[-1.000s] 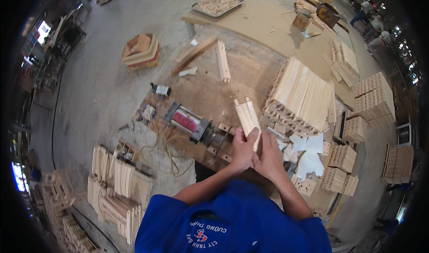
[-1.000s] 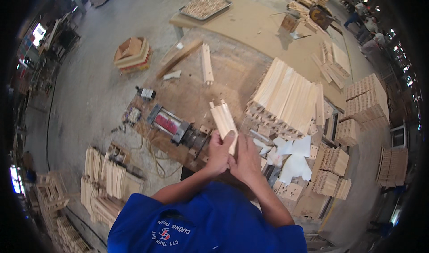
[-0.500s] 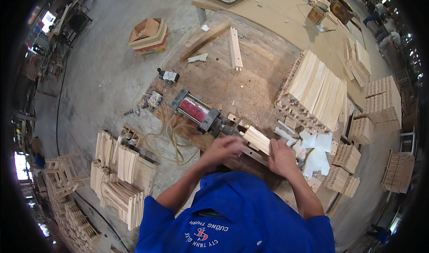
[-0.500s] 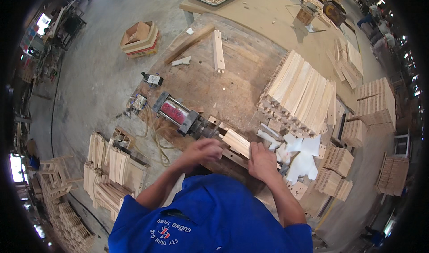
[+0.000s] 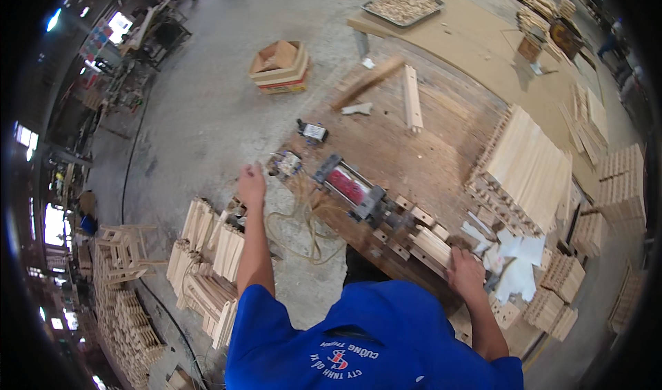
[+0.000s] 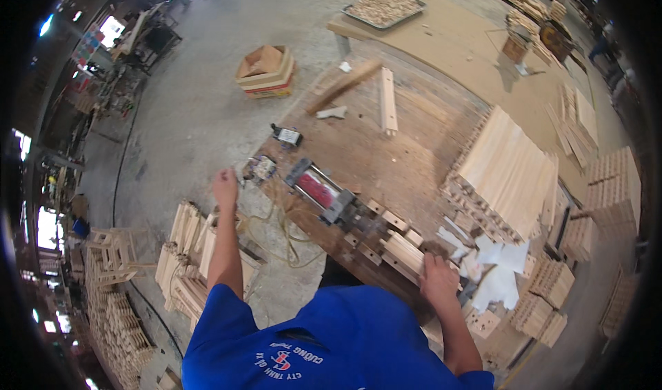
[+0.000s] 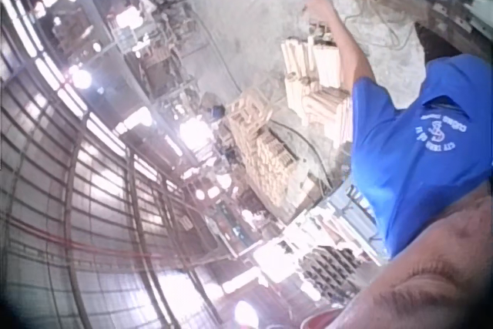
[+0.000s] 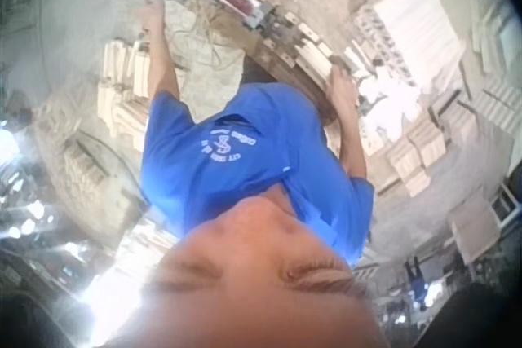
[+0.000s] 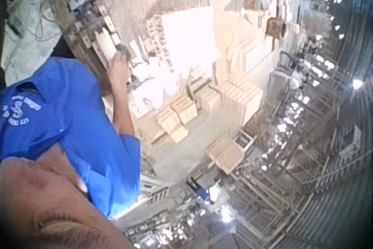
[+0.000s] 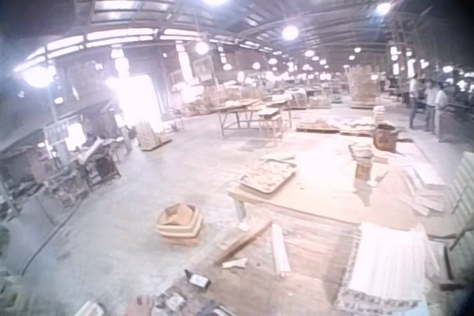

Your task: The person assembles small wooden components by inserting dowels into pre-drilled holes and stacking the finished pieces on a workbench. The person repeatedly picks up wooden parts, aligns them, and secures them with dowels in a furniture workshop.

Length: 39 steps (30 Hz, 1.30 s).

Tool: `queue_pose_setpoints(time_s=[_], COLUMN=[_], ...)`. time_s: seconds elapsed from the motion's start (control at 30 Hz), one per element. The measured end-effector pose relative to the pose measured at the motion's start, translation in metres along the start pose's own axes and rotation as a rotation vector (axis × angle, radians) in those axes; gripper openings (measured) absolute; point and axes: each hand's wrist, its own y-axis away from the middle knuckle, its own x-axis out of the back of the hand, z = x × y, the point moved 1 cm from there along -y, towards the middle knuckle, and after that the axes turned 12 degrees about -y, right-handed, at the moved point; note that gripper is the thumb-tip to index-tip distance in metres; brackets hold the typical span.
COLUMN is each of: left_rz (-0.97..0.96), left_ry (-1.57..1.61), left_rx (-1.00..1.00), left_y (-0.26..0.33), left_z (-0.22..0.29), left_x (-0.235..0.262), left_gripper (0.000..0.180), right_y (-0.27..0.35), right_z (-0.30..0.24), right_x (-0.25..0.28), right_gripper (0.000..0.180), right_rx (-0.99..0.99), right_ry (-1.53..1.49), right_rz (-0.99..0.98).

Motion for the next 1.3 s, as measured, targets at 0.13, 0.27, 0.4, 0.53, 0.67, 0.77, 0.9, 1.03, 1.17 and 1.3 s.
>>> queue_pose_setpoints(time_s=[0.13, 0.27, 0.4, 0.53, 0.67, 0.77, 0.9, 1.03, 1.17, 1.3], left_rz=[-0.222, 0.019, -0.056, -0.088, -0.097, -0.113, -0.090, -0.121, -0.034, -0.038], left_ry=[-0.073, -0.207, -0.278, -0.356, -0.338, -0.305, -0.225, 0.154, 0.086, -0.245], left_rx=[-0.073, -0.167, -0.273, -0.346, -0.335, -0.318, -0.294, -0.089, -0.089, -0.300], left_y=[0.008, 0.038, 0.041, 0.031, 0.031, 0.031, 0.026, 0.022, 0.030, 0.032], left_z=[0.028, 0.034, 0.038, 0.037, 0.037, 0.038, 0.032, 0.012, 0.018, 0.036], left_x=[-0.024, -0.048, -0.042, -0.039, -0.039, -0.039, -0.042, -0.048, -0.049, -0.042], left_gripper=[0.055, 0.041, 0.030, 0.030, 0.031, 0.033, 0.038, 0.044, 0.040, 0.033], right_y=[-0.003, -0.006, -0.012, -0.011, -0.010, -0.009, -0.011, -0.009, -0.010, -0.010], right_z=[0.003, 0.003, 0.004, 0.004, 0.008, 0.009, 0.009, 0.009, 0.009, 0.009], right_x=[-0.006, -0.005, -0.005, -0.004, -0.002, -0.003, -0.001, 0.001, 0.000, -0.001], right_gripper=[0.061, 0.060, 0.064, 0.057, 0.057, 0.056, 0.057, 0.058, 0.063, 0.061], right_rx=[-0.072, 0.017, -0.017, 0.012, -0.008, -0.001, -0.020, -0.020, -0.042, -0.027], right_ry=[0.003, 0.027, 0.010, -0.024, -0.021, -0.029, -0.029, -0.062, -0.025, -0.031], right_rz=[-0.033, 0.021, -0.039, -0.024, -0.046, -0.034, -0.042, -0.041, -0.071, -0.072])
